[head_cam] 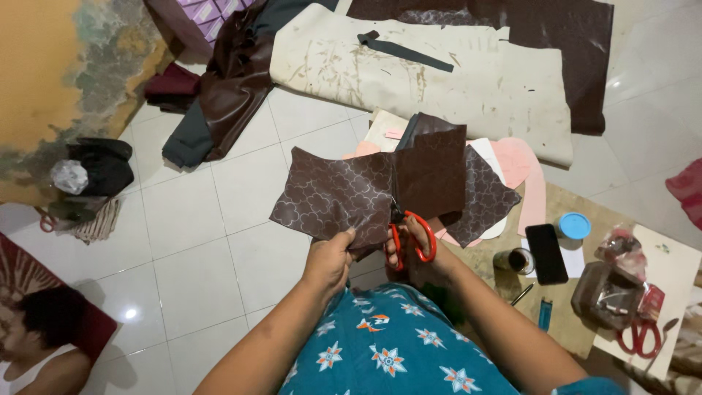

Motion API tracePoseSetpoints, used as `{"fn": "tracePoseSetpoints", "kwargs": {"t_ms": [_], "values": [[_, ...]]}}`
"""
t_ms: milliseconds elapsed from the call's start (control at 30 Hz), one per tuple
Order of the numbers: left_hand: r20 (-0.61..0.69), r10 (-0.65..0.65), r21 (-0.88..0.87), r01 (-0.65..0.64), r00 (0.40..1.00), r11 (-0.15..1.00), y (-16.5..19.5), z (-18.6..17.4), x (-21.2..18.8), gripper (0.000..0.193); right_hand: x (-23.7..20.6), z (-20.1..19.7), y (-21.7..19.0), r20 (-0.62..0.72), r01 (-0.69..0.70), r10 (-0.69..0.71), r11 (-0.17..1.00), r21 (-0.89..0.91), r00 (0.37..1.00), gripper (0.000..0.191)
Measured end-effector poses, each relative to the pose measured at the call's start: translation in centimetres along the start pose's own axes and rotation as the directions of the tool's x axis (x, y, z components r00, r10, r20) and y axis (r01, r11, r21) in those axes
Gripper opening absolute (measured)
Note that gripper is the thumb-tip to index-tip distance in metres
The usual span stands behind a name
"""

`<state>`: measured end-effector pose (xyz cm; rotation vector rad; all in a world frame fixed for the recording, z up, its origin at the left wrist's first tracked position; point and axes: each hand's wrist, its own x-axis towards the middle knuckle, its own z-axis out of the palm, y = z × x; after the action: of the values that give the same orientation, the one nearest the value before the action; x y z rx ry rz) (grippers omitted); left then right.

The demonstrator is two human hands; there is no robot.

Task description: The person cuts a brown patterned material using red-handled scissors. They trim the edges and separate pieces, placing the cut sections on the floor.

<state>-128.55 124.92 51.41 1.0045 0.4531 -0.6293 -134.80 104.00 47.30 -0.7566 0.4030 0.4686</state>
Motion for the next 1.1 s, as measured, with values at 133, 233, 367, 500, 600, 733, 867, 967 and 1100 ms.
{"fn": "tracePoseSetpoints", "kwargs": {"t_ms": [133,233,367,500,600,733,867,967,1100], "values": [[0.033,-0.019,-0.018,0.020,0.999,1.000,0.4,1.8,-0.3,0.044,-0.6,-1.3,-1.7,-0.008,0.015,-0.016,0.993,-0.113,1.000,0.063],[0.003,0.004,-0.021,-0.004,1.000,1.000,0.5,3.2,-0.7,0.044,-0.9,-2.6,-2.5,0.030,0.048,-0.045,0.993,-0.106,0.999,0.064],[0.001,0.013,0.004,-0.013,1.000,1.000,0.9,4.4,-0.9,0.045,-0.8,-3.5,-2.9,0.187,0.132,-0.120,0.990,-0.053,0.975,0.067],[0.037,-0.026,0.032,0.025,0.999,0.999,1.3,4.4,-0.4,0.044,-1.1,-3.4,-2.5,0.155,0.130,-0.130,0.991,0.008,0.979,0.059],[0.026,-0.039,0.320,0.029,0.999,0.947,1.6,3.9,-0.2,0.048,-1.0,-3.1,-2.2,0.069,0.124,-0.122,0.992,-0.013,0.990,0.055],[0.063,-0.060,0.257,0.042,0.996,0.965,2.1,3.5,-0.3,0.042,-0.9,-2.7,-1.8,-0.030,0.095,-0.096,0.995,-0.026,0.995,0.055],[0.113,-0.052,0.342,0.010,0.992,0.940,3.1,3.8,-0.5,0.044,-1.2,-2.1,-1.6,0.085,0.154,-0.160,0.985,0.076,0.983,0.064],[0.188,-0.042,0.212,0.001,0.981,0.977,3.9,4.2,-0.7,0.044,-1.4,-1.6,-1.5,0.025,0.135,-0.139,0.983,0.125,0.990,0.067],[0.243,-0.074,0.176,0.032,0.967,0.984,4.3,4.6,-1.1,0.046,-1.5,-1.3,-1.6,-0.033,0.179,-0.177,0.982,0.055,0.984,0.057]]}}
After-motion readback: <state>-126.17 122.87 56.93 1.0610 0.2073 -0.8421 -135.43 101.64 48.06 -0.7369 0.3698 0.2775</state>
